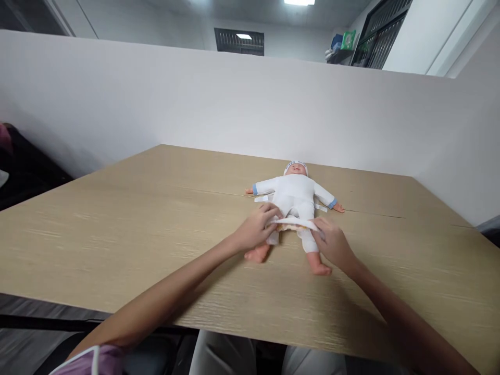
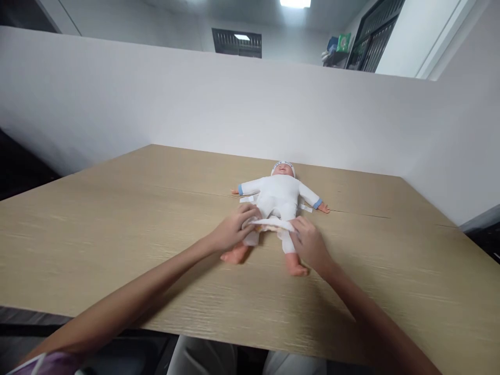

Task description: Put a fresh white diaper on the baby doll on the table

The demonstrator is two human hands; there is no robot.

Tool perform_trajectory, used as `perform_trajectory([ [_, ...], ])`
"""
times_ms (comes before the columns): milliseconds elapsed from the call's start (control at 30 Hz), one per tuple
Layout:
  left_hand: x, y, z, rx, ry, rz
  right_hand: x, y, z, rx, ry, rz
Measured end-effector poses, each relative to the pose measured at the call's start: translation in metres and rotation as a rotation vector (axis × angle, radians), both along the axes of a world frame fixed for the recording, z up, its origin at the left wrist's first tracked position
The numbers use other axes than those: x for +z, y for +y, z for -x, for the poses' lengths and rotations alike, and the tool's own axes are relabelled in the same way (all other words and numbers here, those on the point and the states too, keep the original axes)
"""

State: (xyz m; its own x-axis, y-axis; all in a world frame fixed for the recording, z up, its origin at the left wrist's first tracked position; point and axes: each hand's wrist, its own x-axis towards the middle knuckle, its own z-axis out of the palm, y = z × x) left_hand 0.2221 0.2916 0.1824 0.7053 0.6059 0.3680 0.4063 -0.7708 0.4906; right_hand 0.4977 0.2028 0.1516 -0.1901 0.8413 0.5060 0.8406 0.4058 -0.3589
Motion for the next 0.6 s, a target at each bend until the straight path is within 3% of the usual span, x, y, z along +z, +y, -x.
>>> perform_trajectory([
  [167, 0.021, 0.047, -0.028, 0.023, -0.178, 0.149, 0.014, 0.052, -0.003, -0.027, 0.314, -0.052],
  [367, 0.006, 0.101, -0.071, 0.119, -0.319, 0.376, -0.008, 0.119, -0.010, -0.202, 0.544, 0.126],
  [467, -0.007, 0.109, -0.078, 0.128, -0.365, 0.475, -0.022, 0.124, -0.014, -0.201, 0.597, 0.167],
  [600, -0.016, 0.099, -0.068, 0.121, -0.379, 0.580, -0.029, 0.108, -0.017, -0.135, 0.639, 0.218],
])
